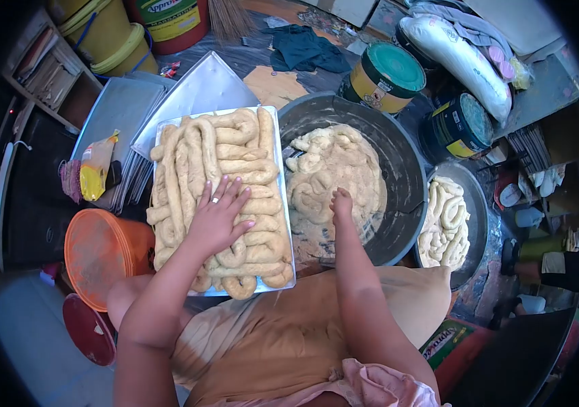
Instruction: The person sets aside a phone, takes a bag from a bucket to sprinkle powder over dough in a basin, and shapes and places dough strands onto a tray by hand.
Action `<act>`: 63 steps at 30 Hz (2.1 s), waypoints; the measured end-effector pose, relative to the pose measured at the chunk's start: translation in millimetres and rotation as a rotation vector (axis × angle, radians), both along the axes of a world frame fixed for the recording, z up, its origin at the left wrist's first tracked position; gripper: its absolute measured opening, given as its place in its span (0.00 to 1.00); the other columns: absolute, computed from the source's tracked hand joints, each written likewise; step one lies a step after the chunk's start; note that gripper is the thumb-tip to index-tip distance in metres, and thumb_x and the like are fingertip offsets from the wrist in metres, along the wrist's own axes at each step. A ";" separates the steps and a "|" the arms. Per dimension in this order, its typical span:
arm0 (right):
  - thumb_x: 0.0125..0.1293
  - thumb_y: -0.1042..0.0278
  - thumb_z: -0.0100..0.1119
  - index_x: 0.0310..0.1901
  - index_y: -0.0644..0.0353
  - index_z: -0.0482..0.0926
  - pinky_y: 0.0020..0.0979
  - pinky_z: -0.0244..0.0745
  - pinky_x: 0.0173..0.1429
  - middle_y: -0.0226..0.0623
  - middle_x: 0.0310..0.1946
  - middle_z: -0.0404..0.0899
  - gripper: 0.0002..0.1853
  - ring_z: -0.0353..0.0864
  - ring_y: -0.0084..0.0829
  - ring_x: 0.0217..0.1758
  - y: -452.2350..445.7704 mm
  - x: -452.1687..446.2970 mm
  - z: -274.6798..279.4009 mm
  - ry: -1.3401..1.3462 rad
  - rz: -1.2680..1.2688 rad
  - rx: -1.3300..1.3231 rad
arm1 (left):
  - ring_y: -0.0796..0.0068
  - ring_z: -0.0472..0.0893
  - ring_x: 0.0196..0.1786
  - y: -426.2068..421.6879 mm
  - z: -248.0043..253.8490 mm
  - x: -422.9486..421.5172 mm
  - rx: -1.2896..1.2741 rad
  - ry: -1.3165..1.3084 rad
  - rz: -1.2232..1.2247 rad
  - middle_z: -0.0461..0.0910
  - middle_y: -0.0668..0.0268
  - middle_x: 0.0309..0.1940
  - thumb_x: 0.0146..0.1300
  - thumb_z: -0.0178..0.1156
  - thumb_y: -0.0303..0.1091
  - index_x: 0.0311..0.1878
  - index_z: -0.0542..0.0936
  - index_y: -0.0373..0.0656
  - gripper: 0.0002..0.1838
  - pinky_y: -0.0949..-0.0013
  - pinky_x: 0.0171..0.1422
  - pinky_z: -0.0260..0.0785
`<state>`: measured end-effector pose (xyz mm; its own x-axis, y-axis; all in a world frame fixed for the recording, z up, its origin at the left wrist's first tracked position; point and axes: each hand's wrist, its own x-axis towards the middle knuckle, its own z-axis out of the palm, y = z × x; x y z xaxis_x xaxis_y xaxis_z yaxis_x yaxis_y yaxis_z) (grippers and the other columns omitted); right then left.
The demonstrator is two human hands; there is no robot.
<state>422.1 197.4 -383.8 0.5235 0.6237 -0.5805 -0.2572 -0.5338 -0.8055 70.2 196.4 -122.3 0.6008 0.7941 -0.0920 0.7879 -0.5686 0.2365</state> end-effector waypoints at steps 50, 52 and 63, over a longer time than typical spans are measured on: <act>0.58 0.65 0.59 0.64 0.65 0.65 0.48 0.58 0.71 0.60 0.64 0.60 0.32 0.61 0.51 0.69 -26.2 10.1 53.8 -0.914 0.208 -0.138 | 0.56 0.51 0.77 -2.9 -5.0 -3.7 0.004 -0.025 -0.009 0.59 0.59 0.73 0.63 0.56 0.54 0.69 0.67 0.47 0.34 0.46 0.79 0.35; 0.59 0.62 0.58 0.68 0.66 0.60 0.49 0.56 0.72 0.61 0.69 0.54 0.37 0.56 0.50 0.73 -32.7 -12.5 15.9 -0.991 0.248 -0.192 | 0.56 0.51 0.77 -2.4 -4.8 -2.7 -0.007 -0.015 -0.007 0.59 0.59 0.72 0.63 0.56 0.54 0.69 0.67 0.47 0.34 0.46 0.79 0.36; 0.67 0.43 0.47 0.76 0.39 0.43 0.62 0.25 0.76 0.31 0.79 0.34 0.40 0.32 0.36 0.81 -78.8 -35.5 -25.9 -1.237 1.439 -0.289 | 0.54 0.53 0.76 -0.2 -3.3 -1.6 -0.003 -0.001 -0.029 0.60 0.57 0.72 0.64 0.54 0.56 0.69 0.67 0.46 0.34 0.44 0.78 0.37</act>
